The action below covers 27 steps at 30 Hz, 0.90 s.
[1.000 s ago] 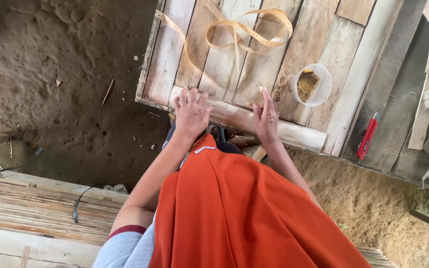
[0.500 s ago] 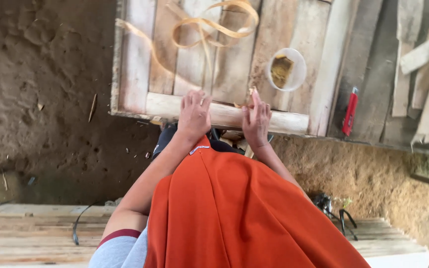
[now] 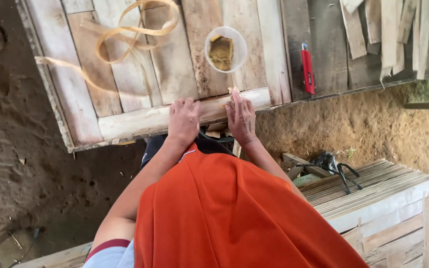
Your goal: The person applies a brown paste from a plastic container onto a wooden plank using their fingers, then presses a perforated strip onto the plank. The person smooths the strip along the plank's length.
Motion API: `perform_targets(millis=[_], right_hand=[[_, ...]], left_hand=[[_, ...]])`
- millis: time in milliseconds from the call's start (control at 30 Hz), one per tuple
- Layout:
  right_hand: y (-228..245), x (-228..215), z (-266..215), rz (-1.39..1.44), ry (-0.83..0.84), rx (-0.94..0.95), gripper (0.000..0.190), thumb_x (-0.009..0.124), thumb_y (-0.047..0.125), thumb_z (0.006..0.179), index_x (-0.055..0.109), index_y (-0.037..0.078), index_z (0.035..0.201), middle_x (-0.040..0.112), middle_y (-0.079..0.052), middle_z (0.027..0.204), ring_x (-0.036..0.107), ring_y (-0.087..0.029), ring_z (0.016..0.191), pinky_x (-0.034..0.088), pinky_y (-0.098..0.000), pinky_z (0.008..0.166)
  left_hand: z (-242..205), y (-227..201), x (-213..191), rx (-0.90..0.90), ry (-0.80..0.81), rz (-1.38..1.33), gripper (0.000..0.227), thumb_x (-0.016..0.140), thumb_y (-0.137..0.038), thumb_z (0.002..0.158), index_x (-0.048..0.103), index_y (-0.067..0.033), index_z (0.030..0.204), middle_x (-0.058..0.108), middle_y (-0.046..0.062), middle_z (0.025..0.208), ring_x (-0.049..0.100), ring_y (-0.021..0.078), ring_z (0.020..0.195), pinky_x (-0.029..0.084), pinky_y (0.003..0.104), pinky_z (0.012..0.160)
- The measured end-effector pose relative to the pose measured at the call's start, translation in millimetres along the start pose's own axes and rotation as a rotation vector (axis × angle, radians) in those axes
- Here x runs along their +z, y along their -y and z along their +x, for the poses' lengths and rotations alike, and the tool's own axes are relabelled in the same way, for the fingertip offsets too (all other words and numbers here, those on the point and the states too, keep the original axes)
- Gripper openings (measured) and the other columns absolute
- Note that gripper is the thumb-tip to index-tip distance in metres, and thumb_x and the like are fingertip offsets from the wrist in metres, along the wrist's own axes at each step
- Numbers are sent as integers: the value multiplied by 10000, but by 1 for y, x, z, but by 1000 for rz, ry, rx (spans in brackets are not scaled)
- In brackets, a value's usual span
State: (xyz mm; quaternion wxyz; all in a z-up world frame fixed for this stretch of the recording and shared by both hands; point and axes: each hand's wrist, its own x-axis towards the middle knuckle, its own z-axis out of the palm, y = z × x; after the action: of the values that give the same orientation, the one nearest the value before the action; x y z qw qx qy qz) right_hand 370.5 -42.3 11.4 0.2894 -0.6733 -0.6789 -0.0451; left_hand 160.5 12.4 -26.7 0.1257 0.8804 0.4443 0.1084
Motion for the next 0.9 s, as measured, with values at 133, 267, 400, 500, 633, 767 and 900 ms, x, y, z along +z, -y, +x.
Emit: perform_targets(millis=[133, 267, 400, 500, 633, 767, 900], right_hand=[[-34, -5, -2, -8, -77, 70, 482, 565, 233, 1037, 504, 26, 1468, 708, -130, 1094, 634, -310, 986, 490, -427, 866], [-43, -20, 5, -6, -82, 143, 487, 533, 238, 1065, 464, 27, 1498, 741, -159, 1062, 669, -353, 968, 503, -447, 859], [-50, -10, 6, -47, -59, 153, 504, 567, 273, 1042, 493, 80, 1501, 759, -101, 1105, 668, -291, 1001, 498, -431, 905], [-45, -22, 13, 45, -61, 190, 484, 535, 266, 1068, 469, 64, 1503, 758, -129, 1082, 667, -332, 993, 489, -465, 909], [-53, -17, 13, 58, -87, 166, 455, 577, 254, 1051, 519, 91, 1472, 758, -93, 1067, 655, -304, 977, 482, -421, 928], [-58, 10, 10, 139, -29, 18, 407, 590, 208, 1018, 574, 64, 1399, 725, -83, 1066, 621, -287, 971, 491, -402, 908], [-34, 12, 30, 129, 52, -144, 368, 617, 188, 980, 631, 127, 1342, 685, -37, 1144, 611, -256, 1032, 499, -374, 931]], left_hand=[[-1, -5, -5, -11, 36, 4, 404, 616, -223, 898, 598, -121, 1289, 504, 90, 1277, 461, 352, 1230, 409, 467, 964], [-4, -8, -10, -31, 89, -7, 412, 622, -237, 946, 586, -110, 1336, 487, 100, 1330, 437, 361, 1265, 396, 502, 1011], [-4, -10, -17, -49, 117, -39, 410, 622, -209, 965, 564, -86, 1352, 451, 109, 1360, 400, 369, 1295, 392, 566, 1064], [-3, -11, -19, -78, 123, -61, 365, 629, -225, 968, 599, -105, 1312, 453, 89, 1346, 392, 352, 1296, 405, 559, 1066], [1, -9, -21, -91, 99, -50, 239, 631, -234, 959, 652, -116, 1165, 463, 66, 1335, 395, 321, 1284, 414, 506, 1043], [6, -7, -19, -38, -24, -24, 281, 631, -227, 912, 599, -153, 1182, 480, 58, 1276, 439, 321, 1241, 418, 456, 979], [15, -3, -11, -36, -70, -9, 378, 651, -276, 878, 611, -198, 1246, 527, 56, 1271, 489, 327, 1226, 425, 437, 969]])
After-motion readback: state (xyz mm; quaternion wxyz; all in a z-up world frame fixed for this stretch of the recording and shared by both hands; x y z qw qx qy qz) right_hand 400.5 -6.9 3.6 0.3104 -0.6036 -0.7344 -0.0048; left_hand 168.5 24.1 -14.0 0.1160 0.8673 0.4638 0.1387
